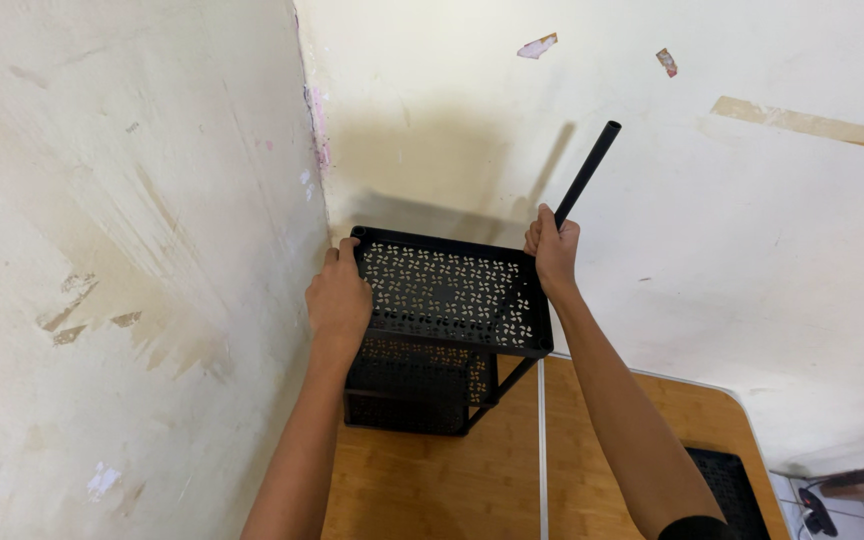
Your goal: The person assembles a black perforated metal shelving unit by inserting vertical poles into the corners of the shelves and stacking the shelves onto the poles. The person handles the shelves and poles by hand, aligning and securing them to form a three-tiered stand.
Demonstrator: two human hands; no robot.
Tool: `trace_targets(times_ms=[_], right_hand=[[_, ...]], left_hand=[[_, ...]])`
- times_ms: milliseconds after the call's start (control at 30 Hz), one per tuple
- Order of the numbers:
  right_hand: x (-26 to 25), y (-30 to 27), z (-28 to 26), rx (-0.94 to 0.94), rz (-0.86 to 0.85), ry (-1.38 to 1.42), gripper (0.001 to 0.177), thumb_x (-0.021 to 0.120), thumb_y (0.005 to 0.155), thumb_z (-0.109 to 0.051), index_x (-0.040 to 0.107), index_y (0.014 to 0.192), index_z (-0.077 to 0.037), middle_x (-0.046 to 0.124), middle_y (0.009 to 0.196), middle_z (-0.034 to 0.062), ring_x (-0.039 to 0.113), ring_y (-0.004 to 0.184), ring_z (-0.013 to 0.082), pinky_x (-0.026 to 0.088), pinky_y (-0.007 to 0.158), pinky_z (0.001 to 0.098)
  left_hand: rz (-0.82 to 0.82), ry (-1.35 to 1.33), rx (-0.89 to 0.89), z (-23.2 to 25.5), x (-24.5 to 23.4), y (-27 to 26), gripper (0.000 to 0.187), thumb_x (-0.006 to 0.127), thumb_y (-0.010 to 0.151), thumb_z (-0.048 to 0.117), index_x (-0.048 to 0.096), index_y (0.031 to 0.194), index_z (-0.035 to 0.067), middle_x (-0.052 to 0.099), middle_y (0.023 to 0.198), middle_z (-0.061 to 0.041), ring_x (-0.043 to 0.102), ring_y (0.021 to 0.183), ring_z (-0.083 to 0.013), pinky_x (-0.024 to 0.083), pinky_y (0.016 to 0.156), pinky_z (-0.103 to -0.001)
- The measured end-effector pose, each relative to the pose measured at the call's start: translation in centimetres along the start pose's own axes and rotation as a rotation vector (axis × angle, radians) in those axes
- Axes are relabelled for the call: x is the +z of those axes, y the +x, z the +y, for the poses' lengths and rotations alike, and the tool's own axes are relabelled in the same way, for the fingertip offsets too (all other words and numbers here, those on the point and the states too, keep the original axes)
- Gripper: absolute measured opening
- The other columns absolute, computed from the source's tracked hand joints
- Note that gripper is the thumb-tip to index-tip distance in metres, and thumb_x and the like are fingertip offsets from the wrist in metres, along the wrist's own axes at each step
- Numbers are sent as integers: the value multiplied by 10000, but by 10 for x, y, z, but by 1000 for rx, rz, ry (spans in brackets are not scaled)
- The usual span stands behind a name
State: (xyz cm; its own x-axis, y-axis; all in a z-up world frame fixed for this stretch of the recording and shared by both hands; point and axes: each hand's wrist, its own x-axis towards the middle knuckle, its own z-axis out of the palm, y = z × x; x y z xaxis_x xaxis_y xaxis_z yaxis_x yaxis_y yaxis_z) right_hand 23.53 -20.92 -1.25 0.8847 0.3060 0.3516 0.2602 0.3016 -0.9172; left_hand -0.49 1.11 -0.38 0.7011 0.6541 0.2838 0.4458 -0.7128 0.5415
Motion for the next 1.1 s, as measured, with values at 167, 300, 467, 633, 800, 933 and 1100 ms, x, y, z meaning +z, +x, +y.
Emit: trace_targets(times_ms=[167,300,467,633,800,933,1100], right_hand=[[-3,-2,0,-8,-14,1,572,520,1084,-244,264,580,-159,267,498,-45,218,436,75,181,432,286],[0,-1,-1,-3,-16,-9,581,520,1087,-248,258,575,-159,267,495,-46,222,436,75,195,434,287],[3,-1,-2,-6,-18,-18,583,521,1085,-247,244,579,-160,248,495,-48,205,438,75,181,433,286],[0,-2,-1,-13,-13,-18,573,520,1082,-253,244,588,-165,250,501,-49,211,450,78,188,442,286],[0,-10,-7,-4,11,-39,534,537,1094,-274,299,632,-151,297,549,-49,249,488,74,255,472,273],[2,-19,-23,14,40,-217,299,514,1095,-329,448,895,-117,404,678,-38,411,621,69,419,596,251],[9,-16,-54,-221,37,-248,253,451,1112,-327,458,1062,-78,494,813,-27,516,750,80,517,757,264]], left_hand=[[1,-15,7,0,1,-2,580,611,806,-20,534,1366,112,635,1218,-180,690,944,-420,546,819,-519],[21,-28,7,-1,-1,-6,572,618,800,-14,537,1353,107,633,1220,-179,689,939,-419,544,815,-519],[11,-20,-4,-1,-3,-6,567,620,806,-17,543,1352,118,637,1211,-176,687,949,-420,540,822,-523],[17,-16,-1,0,-1,-6,562,611,799,-12,543,1341,118,646,1195,-172,690,943,-416,543,819,-519],[24,11,-7,3,-2,-8,537,587,829,-16,557,1346,127,662,1204,-162,691,957,-417,541,824,-522],[21,55,-21,11,-2,-9,552,589,831,-11,550,1366,122,656,1226,-160,694,945,-424,543,812,-523],[-21,69,-80,21,-4,-13,558,581,867,-15,534,1408,114,606,1305,-171,681,984,-431,548,833,-514]])
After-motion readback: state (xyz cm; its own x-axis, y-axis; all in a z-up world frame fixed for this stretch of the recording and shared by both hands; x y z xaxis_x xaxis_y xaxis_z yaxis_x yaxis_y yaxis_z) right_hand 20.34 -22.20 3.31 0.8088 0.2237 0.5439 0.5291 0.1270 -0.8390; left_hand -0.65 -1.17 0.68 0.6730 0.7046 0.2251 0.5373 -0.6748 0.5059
